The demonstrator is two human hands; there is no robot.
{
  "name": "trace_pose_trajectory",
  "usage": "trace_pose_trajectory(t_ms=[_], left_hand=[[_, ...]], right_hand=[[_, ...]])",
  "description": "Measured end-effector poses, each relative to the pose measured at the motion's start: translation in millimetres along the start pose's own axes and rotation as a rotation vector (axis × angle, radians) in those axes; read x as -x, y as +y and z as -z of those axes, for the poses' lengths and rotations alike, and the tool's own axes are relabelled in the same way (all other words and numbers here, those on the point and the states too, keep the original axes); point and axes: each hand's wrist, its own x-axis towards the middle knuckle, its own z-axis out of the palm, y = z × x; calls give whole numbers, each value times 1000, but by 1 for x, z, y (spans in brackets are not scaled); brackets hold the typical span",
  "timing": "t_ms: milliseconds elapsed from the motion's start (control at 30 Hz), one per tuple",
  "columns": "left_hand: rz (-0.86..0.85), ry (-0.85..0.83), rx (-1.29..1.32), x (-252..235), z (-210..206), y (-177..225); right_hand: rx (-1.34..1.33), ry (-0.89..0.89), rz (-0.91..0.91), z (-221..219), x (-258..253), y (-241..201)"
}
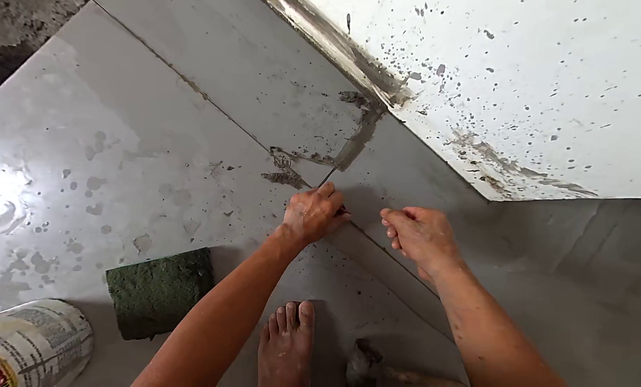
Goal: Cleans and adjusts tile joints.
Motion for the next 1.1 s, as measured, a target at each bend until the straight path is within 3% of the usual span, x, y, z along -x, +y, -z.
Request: trace_pose_trajectory(t_ms=[100, 300, 500, 633, 800, 1000, 1100], left_hand=[[147, 95, -23, 14, -7, 15], [268, 88, 50, 29, -1, 19], [357, 206, 10, 34, -21, 49], [517, 226, 76, 33, -17, 58], [405, 319, 73, 25, -24, 47], [470, 204, 79, 29, -14, 58], [507, 184, 78, 38, -7, 54]], right_hand=[[144, 11, 163, -4, 3, 2], [649, -53, 601, -35, 5, -18], [871, 26, 809, -42, 2, -19], [834, 35, 794, -39, 0, -19], [843, 43, 652, -44, 6, -24], [750, 52, 476, -53, 14, -28], [678, 109, 650, -57, 11, -18]])
